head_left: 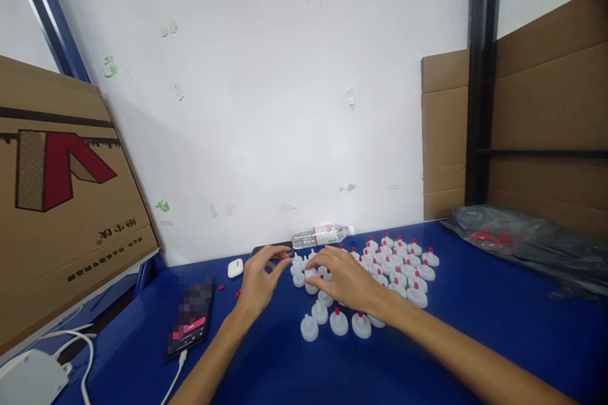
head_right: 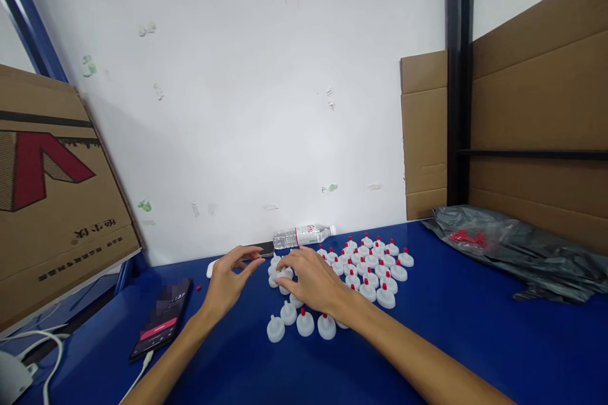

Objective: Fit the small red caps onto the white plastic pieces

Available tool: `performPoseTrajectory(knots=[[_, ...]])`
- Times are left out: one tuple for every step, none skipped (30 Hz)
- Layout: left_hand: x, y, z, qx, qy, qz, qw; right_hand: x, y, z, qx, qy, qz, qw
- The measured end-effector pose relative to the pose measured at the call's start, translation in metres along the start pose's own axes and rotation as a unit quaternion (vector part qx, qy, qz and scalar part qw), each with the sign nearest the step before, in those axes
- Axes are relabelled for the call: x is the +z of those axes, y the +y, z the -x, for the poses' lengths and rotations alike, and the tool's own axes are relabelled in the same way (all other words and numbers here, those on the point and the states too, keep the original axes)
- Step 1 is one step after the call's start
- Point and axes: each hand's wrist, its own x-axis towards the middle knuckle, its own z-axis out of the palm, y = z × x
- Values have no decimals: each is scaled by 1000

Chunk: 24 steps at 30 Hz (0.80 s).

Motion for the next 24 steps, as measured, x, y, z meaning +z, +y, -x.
performPoseTrajectory(knots=[[5, 6, 1, -15, 1, 28, 999, 0, 1, 0, 5, 8, 6, 1000], [8, 11, 3, -31, -2, 54, 998, -1, 1, 0, 9, 13, 12, 1000], [12, 14, 4, -46, -5, 78, 996, -1, 1, 1, 10, 14, 16, 1000], [14, 17, 5, -61, -10, 100, 993, -1, 1, 1, 9, 12, 19, 1000], [16, 19, 6, -75, -14, 119, 990, -2, 1, 1, 7, 8, 19, 1000], [17, 20, 6, -89, -17, 138, 986, -2, 0, 2, 6, 4, 18, 1000], [18, 20, 6, -101, -18, 154, 983, -2, -1, 2, 5, 0, 17, 1000], [18, 20, 6, -114, -18, 169, 979, -2, -2, 2, 4, -2, 16, 1000], [17, 19, 6, -125, -16, 181, 975, -2, -2, 3, 4, -1, 16, 1000], [17, 19, 5, -135, -14, 193, 972, -2, -3, 3, 3, 1, 17, 1000], [16, 18, 5, -145, -12, 204, 968, -2, -4, 3, 0, 3, 18, 1000], [15, 18, 4, -153, -10, 214, 965, -2, -4, 3, -5, 5, 19, 1000], [14, 18, 4, -160, -10, 223, 962, -2, -4, 3, -10, 8, 18, 1000], [14, 18, 3, -165, -10, 232, 959, -1, -5, 3, -15, 11, 17, 1000], [13, 18, 3, -170, -11, 239, 956, -1, -5, 3, -20, 14, 15, 1000], [13, 18, 3, -174, -12, 243, 954, -1, -5, 2, -26, 16, 13, 999], [13, 18, 3, -177, -13, 246, 953, 0, -5, 2, -34, 18, 11, 999], [13, 19, 3, -180, -15, 249, 951, 0, -5, 2, -41, 20, 9, 999], [13, 19, 3, -183, -17, 252, 950, 0, -5, 2, -49, 22, 8, 999], [14, 20, 3, -186, -19, 254, 949, 1, -5, 3, -55, 24, 9, 998], [14, 20, 3, -188, -20, 258, 947, 1, -5, 3, -60, 26, 10, 998], [14, 20, 3, -190, -22, 262, 946, 1, -5, 3, -62, 29, 10, 998], [14, 20, 3, -192, -23, 266, 944, 1, -5, 3, -63, 32, 9, 997], [14, 20, 2, -195, -26, 271, 942, 2, -4, 3, -64, 37, 6, 997]])
